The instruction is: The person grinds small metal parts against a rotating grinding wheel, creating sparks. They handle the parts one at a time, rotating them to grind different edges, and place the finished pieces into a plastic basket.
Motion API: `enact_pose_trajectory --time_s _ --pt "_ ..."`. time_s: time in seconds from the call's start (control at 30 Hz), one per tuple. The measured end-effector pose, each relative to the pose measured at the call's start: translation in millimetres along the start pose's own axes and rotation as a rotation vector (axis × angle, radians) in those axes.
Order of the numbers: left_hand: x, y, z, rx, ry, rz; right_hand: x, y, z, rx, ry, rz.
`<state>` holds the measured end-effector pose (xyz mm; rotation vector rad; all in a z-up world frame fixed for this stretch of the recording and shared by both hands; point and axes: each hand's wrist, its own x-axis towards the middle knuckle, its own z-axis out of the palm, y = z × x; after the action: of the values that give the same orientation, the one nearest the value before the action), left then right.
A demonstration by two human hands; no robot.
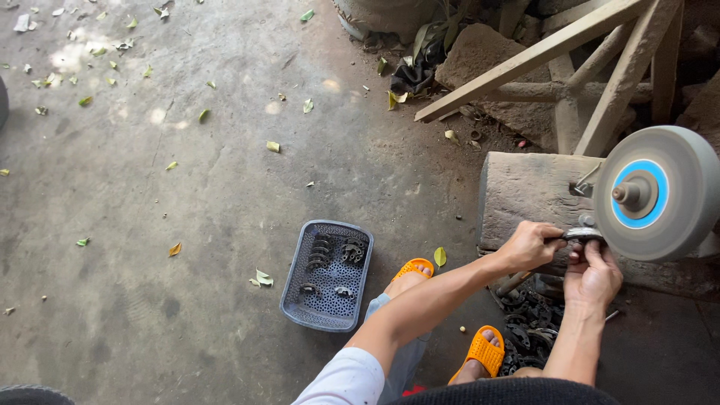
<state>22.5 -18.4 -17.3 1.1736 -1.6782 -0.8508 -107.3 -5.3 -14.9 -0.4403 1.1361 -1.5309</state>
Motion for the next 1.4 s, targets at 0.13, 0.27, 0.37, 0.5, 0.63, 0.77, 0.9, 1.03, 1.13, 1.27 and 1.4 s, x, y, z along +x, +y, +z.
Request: enact_pose_trajectory --time_s 0.13,0.27,0.37,0.5,0.63,0.77,0.9,1.03,1.13,1.27,1.4 --pt "-1.9 5.3 -23.7 -0.058 0.018 -0.002 -0.6 8.0 11.2 -0.016 -0.006 0.013" --pt "-1.6 -28.5 -13.4 -0.045 0.073 0.085 7.0 22.6 2.9 0.040 0.004 0.057" --pt "-3.9 -55.3 -0.4 -0.023 0.055 0.120 4.7 28.7 -8.3 0.059 0.106 0.039" --pt "2.5 -53.7 1.8 0.004 -0.075 0.136 3.1 24.9 -18.8 0.122 0.166 -0.019" --pt "2.5 -17.4 5.3 -0.006 -0.111 0.156 -3.0 11.6 -35.0 0.049 0.164 -0.034" --pt "6.8 -10.8 10.2 -0.102 -0.133 0.092 -12.4 -12.8 -18.3 0.032 0.099 -0.047" --pt "6.6 8.2 -9.3 -0.128 -0.112 0.023 -2.3 -0.8 -13.1 -0.009 0.064 -0.047" --pt "6.4 1.1 -12.6 -0.091 -0.065 0.120 -2.1 3.0 -5.1 0.002 0.058 -0.018" --pt "12.3 -1.0 -2.2 -0.146 -0.041 0.128 5.3 9.4 -15.8 0.093 0.095 -0.011" --pt "25.7 17.7 7.9 -0.159 -0.027 0.198 8.4 4.3 -25.3 0.240 0.168 0.017" --pt "28.1 19.4 16.8 -0.179 -0.039 0.191 10.8 -2.3 -27.5 0.277 0.216 0.016"
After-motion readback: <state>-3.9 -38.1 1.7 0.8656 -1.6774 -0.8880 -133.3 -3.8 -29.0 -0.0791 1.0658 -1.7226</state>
